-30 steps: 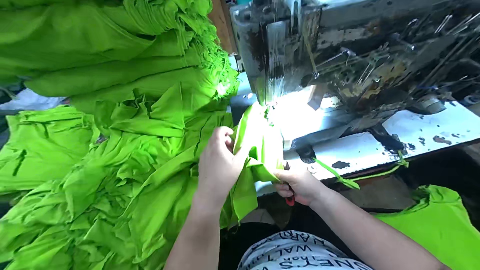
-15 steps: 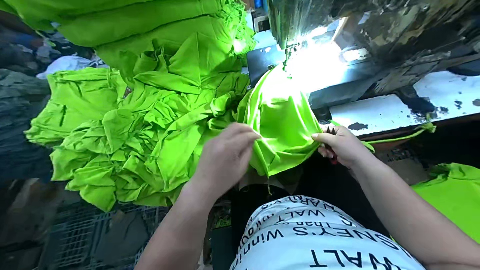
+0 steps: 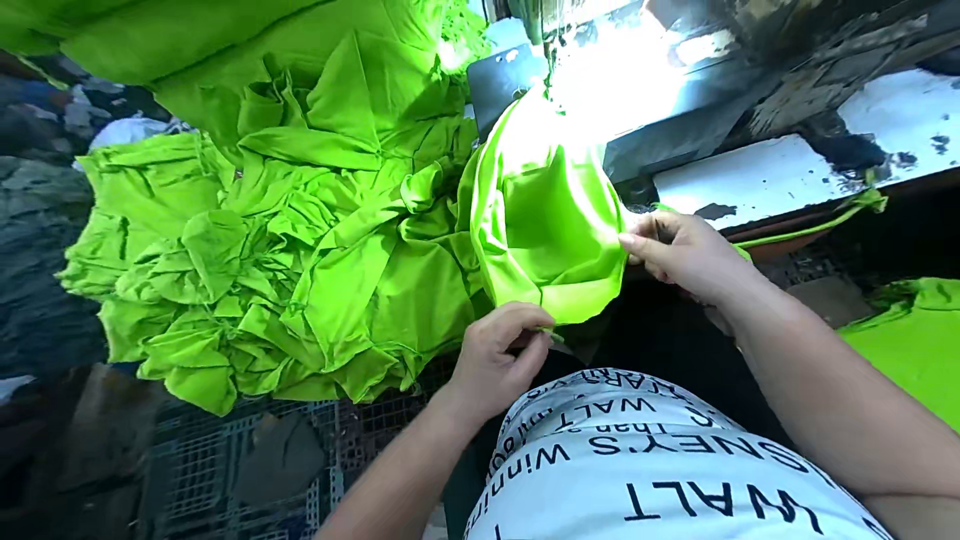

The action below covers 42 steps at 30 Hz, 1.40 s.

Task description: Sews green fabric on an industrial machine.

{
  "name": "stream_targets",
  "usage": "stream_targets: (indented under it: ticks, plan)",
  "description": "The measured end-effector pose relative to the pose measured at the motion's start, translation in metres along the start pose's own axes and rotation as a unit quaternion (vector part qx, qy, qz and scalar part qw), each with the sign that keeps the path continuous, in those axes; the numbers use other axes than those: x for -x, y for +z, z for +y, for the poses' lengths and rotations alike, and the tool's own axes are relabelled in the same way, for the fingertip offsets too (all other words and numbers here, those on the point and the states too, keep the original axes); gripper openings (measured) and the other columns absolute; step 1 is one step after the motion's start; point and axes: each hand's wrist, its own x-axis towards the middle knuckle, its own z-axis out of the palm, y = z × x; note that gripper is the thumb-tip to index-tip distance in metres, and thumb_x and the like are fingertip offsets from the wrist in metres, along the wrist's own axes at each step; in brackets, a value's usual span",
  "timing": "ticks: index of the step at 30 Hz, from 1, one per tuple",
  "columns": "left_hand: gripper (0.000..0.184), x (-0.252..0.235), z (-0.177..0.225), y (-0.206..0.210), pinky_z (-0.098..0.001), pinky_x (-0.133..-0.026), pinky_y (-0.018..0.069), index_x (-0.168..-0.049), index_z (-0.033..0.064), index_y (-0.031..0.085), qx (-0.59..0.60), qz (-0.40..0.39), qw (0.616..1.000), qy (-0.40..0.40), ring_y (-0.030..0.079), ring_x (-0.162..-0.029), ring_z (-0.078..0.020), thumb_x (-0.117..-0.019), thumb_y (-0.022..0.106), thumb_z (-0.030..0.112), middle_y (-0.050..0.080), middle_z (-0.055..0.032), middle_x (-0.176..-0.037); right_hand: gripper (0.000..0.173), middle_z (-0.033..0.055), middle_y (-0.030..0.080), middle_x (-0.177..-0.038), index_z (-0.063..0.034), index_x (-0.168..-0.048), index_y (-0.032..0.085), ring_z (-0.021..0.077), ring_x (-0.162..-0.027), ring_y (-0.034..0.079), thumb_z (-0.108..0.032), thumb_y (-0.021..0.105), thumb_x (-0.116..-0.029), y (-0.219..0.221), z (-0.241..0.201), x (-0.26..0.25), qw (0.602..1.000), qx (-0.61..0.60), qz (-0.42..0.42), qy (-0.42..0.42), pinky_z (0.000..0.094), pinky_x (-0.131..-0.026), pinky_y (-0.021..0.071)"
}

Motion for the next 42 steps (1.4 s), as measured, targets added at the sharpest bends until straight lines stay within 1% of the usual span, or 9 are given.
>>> stream_targets:
  ticks: [4, 10, 13, 17, 20, 23, 31, 35, 42]
  plan:
    - [0.013, -0.007, 0.024, -0.003, -0.0259, -0.094, 0.0581, -0.11, 0.0038, 0.07, -0.132, 0.028, 0.984, 0.12, 0.069, -0.108, -0.0137, -0.1027, 0.06, 0.008, 0.072, -0.0126, -0.114, 0.036, 0.008, 0.068, -0.102, -0.011, -0.134, 0.058, 0.0197, -0.083, 0.068, -0.025, 0.066, -0.1015, -0.013, -0.025, 0.023, 0.983, 0.175, 0.001, -0.048, 0.0459, -0.077, 0.0582]
    - [0.016, 0.003, 0.097, -0.146, -0.0255, -0.084, 0.0585, -0.109, 0.0214, 0.068, -0.306, 0.206, 0.929, 0.008, 0.069, -0.095, -0.0021, -0.1054, 0.055, 0.012, 0.072, 0.009, -0.101, 0.025, -0.0021, 0.068, -0.083, -0.007, -0.112, 0.074, -0.0002, -0.064, 0.057, -0.025, 0.065, -0.0975, -0.035, -0.022, 0.0, 0.941, 0.136, 0.17, -0.26, 0.0171, -0.06, 0.0501]
    - [0.032, -0.004, 0.096, -0.248, -0.024, -0.098, 0.0524, -0.132, 0.0072, 0.06, -0.397, 0.155, 0.905, 0.006, 0.063, -0.113, -0.0033, -0.1042, 0.06, 0.024, 0.066, 0.0002, -0.123, 0.018, 0.005, 0.071, -0.088, -0.0037, -0.102, 0.078, 0.0057, -0.076, 0.065, -0.014, 0.063, -0.0984, -0.037, -0.045, -0.033, 0.9, 0.153, 0.192, -0.359, 0.0205, -0.072, 0.0554]
    - [0.031, -0.073, 0.096, -0.265, -0.0536, -0.098, 0.049, -0.115, -0.0196, 0.059, -0.513, 0.115, 0.849, 0.057, 0.065, -0.105, -0.0458, -0.1008, 0.053, 0.008, 0.064, -0.0398, -0.11, 0.019, 0.013, 0.074, -0.098, -0.0019, -0.108, 0.077, 0.0172, -0.079, 0.071, -0.004, 0.062, -0.0971, -0.018, -0.088, -0.074, 0.875, 0.161, 0.152, -0.431, 0.0314, -0.074, 0.0602]
    - [0.032, -0.077, 0.081, -0.279, -0.0305, -0.097, 0.0496, -0.119, -0.0114, 0.06, -0.442, 0.187, 0.874, 0.08, 0.063, -0.107, -0.0175, -0.1066, 0.049, 0.016, 0.065, -0.0215, -0.115, 0.028, 0.016, 0.073, -0.113, -0.0037, -0.123, 0.073, 0.0237, -0.08, 0.073, -0.004, 0.059, -0.0987, -0.004, -0.107, -0.097, 0.891, 0.212, 0.075, -0.394, 0.0409, -0.075, 0.0621]
    - [0.036, -0.073, 0.078, -0.291, -0.0207, -0.104, 0.047, -0.129, 0.0024, 0.057, -0.321, 0.224, 0.919, 0.041, 0.059, -0.114, 0.0024, -0.1068, 0.053, 0.03, 0.063, 0.0027, -0.123, 0.03, 0.0172, 0.065, -0.128, -0.0069, -0.13, 0.068, 0.033, -0.109, 0.068, -0.008, 0.057, -0.1027, 0.005, -0.121, -0.103, 0.926, 0.272, -0.009, -0.26, 0.0544, -0.092, 0.0563]
    - [0.02, -0.109, 0.063, -0.308, -0.0184, -0.089, 0.0532, -0.117, 0.0154, 0.065, -0.187, 0.153, 0.968, 0.068, 0.064, -0.101, 0.0008, -0.0995, 0.06, 0.024, 0.068, 0.0119, -0.11, 0.01, 0.0027, 0.069, -0.072, -0.0057, -0.093, 0.075, 0.0078, -0.058, 0.063, -0.012, 0.068, -0.0952, -0.001, -0.127, -0.086, 0.958, 0.134, -0.128, -0.22, 0.0294, -0.057, 0.0558]
    - [0.017, -0.122, 0.044, -0.297, -0.0304, -0.091, 0.0619, -0.111, 0.0195, 0.068, -0.098, 0.132, 0.985, 0.053, 0.072, -0.102, -0.0099, -0.0957, 0.062, 0.014, 0.074, 0.0084, -0.108, 0.017, 0.0016, 0.071, -0.077, -0.007, -0.092, 0.076, 0.0057, -0.068, 0.064, -0.022, 0.068, -0.0927, 0.0, -0.081, -0.072, 0.957, 0.115, -0.088, -0.251, 0.0301, -0.068, 0.0559]
    - [0.012, -0.156, 0.046, -0.252, -0.012, -0.086, 0.0505, -0.105, 0.0271, 0.074, -0.124, 0.082, 0.984, 0.095, 0.062, -0.095, 0.0079, -0.0984, 0.065, 0.022, 0.068, 0.0221, -0.101, 0.009, -0.0009, 0.071, -0.079, -0.0039, -0.087, 0.074, -0.0053, -0.067, 0.061, -0.011, 0.07, -0.0907, 0.015, -0.055, -0.079, 0.945, -0.025, -0.041, -0.324, 0.0133, -0.061, 0.0513]
